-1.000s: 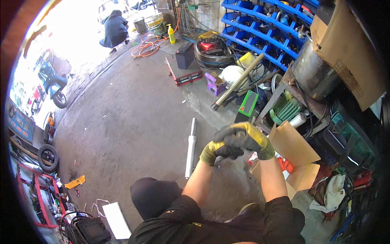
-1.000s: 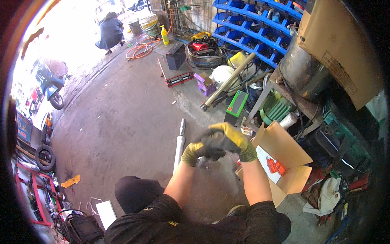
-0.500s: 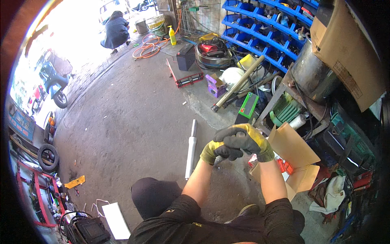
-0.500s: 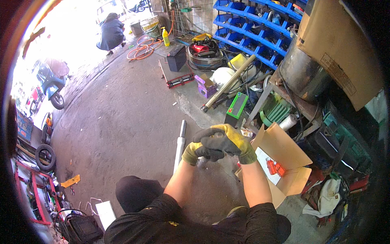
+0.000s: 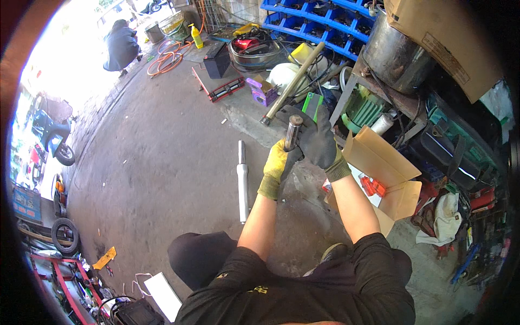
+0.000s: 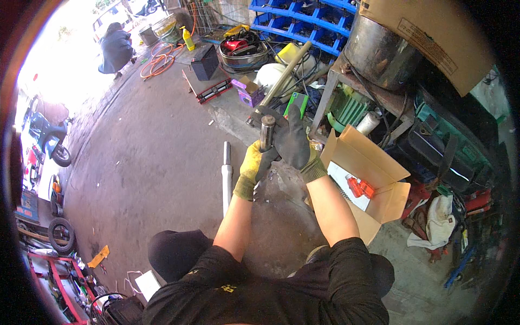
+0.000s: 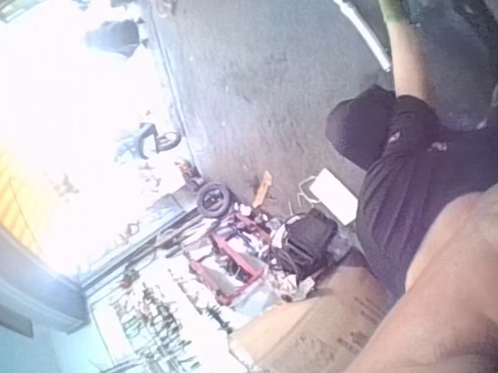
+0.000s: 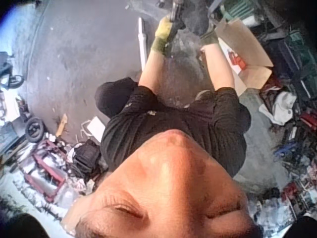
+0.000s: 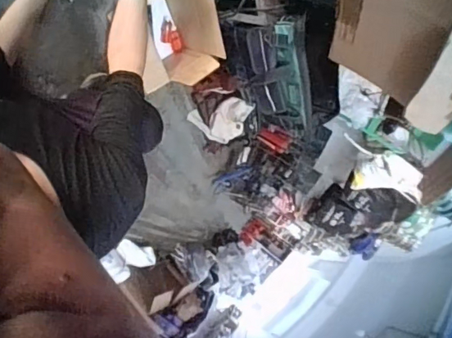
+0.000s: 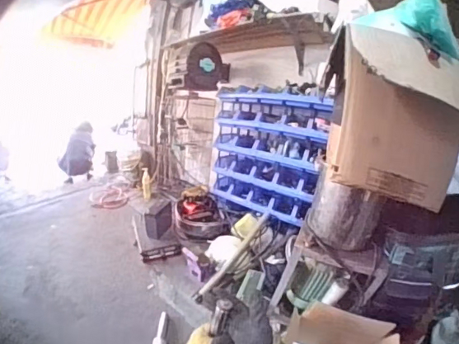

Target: The person sits on the workshop floor and assembles a mechanical component by inserting a spring into a cylindrical housing. They repeatedly test the fit and alignment of the parts, handling the spring and housing with gloved hands.

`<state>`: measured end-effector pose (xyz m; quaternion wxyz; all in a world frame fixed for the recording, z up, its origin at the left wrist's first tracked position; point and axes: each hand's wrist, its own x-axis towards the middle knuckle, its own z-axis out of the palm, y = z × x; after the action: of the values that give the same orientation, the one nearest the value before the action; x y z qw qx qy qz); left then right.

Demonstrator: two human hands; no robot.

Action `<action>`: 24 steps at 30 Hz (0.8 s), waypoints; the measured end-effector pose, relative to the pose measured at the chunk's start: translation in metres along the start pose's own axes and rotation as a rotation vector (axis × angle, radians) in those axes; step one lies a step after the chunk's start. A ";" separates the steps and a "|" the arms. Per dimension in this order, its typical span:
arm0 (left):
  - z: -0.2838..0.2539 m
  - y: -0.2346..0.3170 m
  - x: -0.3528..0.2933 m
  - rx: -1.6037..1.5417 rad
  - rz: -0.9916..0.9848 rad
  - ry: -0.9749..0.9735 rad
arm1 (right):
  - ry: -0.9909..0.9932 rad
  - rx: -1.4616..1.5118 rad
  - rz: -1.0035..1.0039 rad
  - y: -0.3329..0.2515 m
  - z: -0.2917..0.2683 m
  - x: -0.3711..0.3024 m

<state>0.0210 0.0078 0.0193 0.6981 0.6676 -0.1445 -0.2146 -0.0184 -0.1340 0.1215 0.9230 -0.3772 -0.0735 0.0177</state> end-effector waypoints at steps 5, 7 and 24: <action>0.001 -0.003 0.001 0.081 -0.063 0.053 | -0.035 -0.046 -0.018 0.007 0.005 0.005; -0.004 -0.013 0.001 0.157 0.009 0.072 | -0.081 -0.030 -0.053 0.010 -0.005 0.005; 0.013 -0.037 -0.023 -0.046 -0.304 0.006 | 0.171 -1.381 0.778 -0.127 -0.194 -0.176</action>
<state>-0.0095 0.0074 -0.0141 0.6731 0.6662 -0.0347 -0.3192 -0.1666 -0.3746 0.0524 0.4108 -0.8626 0.1399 0.2600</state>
